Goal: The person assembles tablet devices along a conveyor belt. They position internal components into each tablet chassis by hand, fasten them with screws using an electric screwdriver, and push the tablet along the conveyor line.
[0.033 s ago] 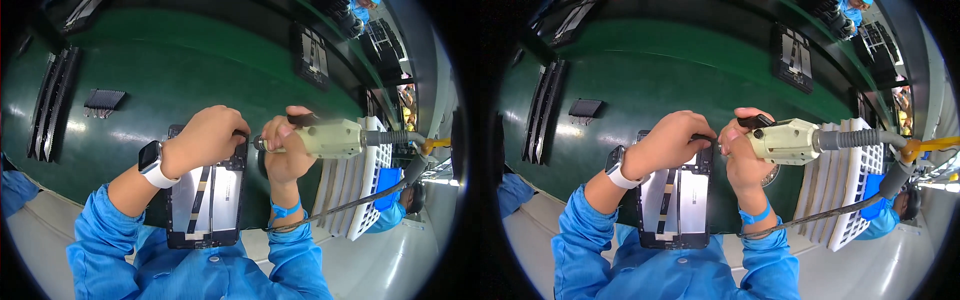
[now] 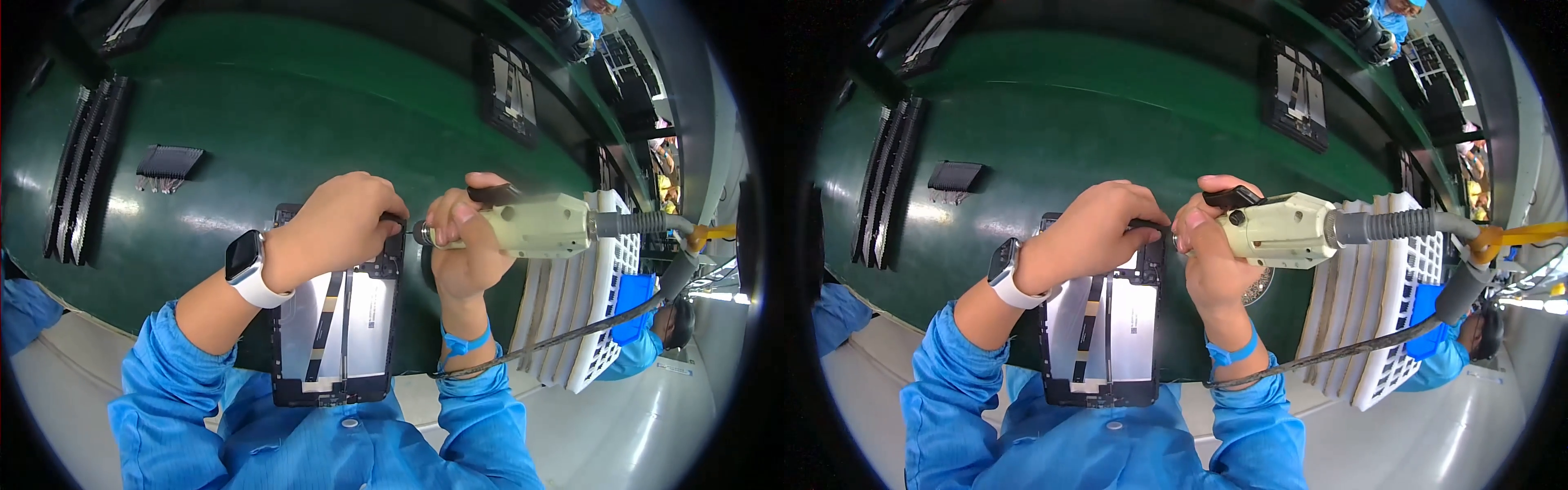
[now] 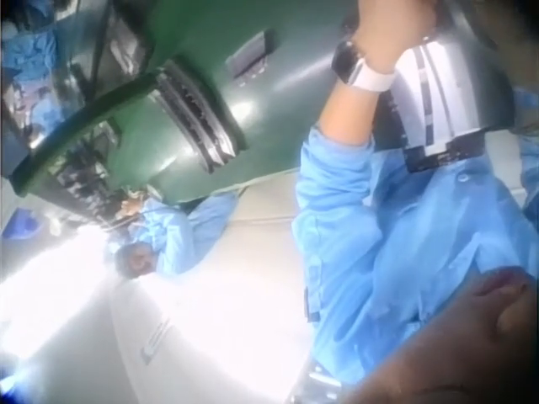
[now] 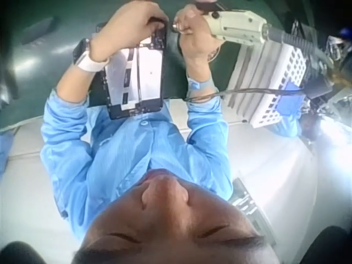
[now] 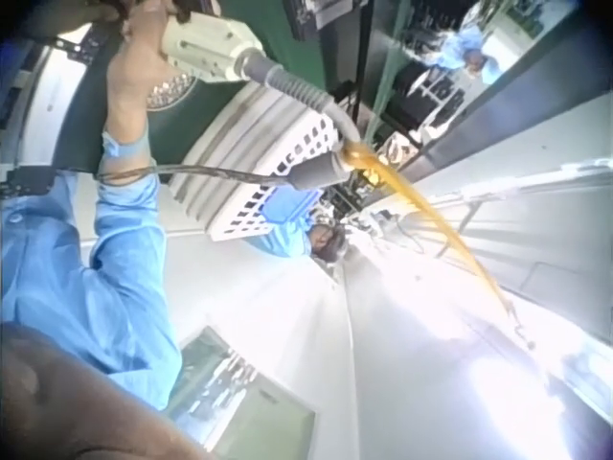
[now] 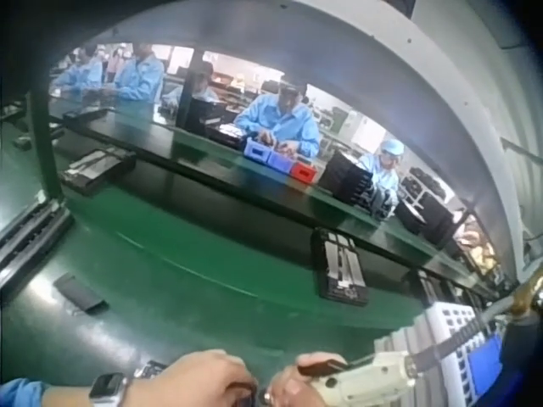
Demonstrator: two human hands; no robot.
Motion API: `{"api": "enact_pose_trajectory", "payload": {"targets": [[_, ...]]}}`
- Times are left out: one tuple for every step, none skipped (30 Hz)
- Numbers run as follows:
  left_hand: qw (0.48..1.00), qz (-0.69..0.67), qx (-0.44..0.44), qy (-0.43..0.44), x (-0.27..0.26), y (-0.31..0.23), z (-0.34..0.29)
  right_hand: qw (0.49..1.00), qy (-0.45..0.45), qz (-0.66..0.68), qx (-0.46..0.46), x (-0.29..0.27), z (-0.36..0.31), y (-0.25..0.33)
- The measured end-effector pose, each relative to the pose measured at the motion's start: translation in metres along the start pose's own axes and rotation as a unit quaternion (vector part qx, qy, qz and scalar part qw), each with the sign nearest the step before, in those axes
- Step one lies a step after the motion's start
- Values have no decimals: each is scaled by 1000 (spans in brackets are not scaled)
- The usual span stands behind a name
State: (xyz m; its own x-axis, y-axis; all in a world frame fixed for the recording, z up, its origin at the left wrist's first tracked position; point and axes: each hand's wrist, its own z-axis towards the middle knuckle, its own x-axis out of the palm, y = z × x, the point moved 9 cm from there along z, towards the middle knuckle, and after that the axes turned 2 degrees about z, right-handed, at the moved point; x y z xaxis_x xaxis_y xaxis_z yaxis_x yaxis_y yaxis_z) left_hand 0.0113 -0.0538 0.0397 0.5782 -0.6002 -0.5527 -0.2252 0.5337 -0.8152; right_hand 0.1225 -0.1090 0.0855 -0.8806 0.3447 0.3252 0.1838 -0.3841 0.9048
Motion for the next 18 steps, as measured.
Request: {"api": "enact_pose_trajectory", "payload": {"targets": [[1000, -5, -4, 11, 1, 0, 1, 1000, 5, 10, 1, 0, 1, -3], [1000, -7, -5, 11, 1, -1, 0, 1000, 10, 20, 3, 1, 1, -4], [1000, -2, -6, 8, 1, -1, 0, 1000, 10, 19, 4, 1, 1, -5], [1000, 2, -7, 6, 1, -1, 0, 1000, 14, 20, 7, 2, 1, -5], [1000, 1, -8, 6, 0, -2, 0, 1000, 18, 20, 10, 3, 1, -5], [1000, 1, -7, 1, 0, -3, 0, 1000, 19, 20, 10, 2, 2, -6], [1000, 0, -6, -3, -1, -3, 0, 999, 30, 16, 0, 3, 2, -5], [1000, 0, -7, -3, 0, -3, -1, 999, 41, 12, -10, 4, 2, -4], [1000, -2, -5, -11, 0, -3, -1, 999, 41, 13, -10, 5, 1, -4], [1000, -4, -3, -19, -1, -3, -2, 999, 38, -1, 1, 6, 1, -5], [1000, -5, -4, -19, -1, -3, -2, 999, 36, -14, 12, 6, 1, -6], [1000, -2, -7, -16, -2, -4, -2, 999, 36, -14, 13, 5, 0, -7], [1000, 1, -9, -13, -2, -5, -2, 999, 45, -11, 8, 7, 0, -7], [1000, 1, -9, -13, -2, -5, -1, 999, 54, -8, 3, 8, 0, -6], [1000, 0, -7, -12, -1, -5, -1, 999, 53, -8, 2, 7, -1, -6], [1000, -2, -5, -10, 0, -7, 0, 998, 55, 2, 8, 5, -2, -7], [1000, 0, -1, -8, -1, -8, 1, 998, 54, 10, 11, 3, -2, -7], [1000, 7, -8, 4, 1, -7, 2, 999, 52, 10, 7, 3, -2, -8]]}}
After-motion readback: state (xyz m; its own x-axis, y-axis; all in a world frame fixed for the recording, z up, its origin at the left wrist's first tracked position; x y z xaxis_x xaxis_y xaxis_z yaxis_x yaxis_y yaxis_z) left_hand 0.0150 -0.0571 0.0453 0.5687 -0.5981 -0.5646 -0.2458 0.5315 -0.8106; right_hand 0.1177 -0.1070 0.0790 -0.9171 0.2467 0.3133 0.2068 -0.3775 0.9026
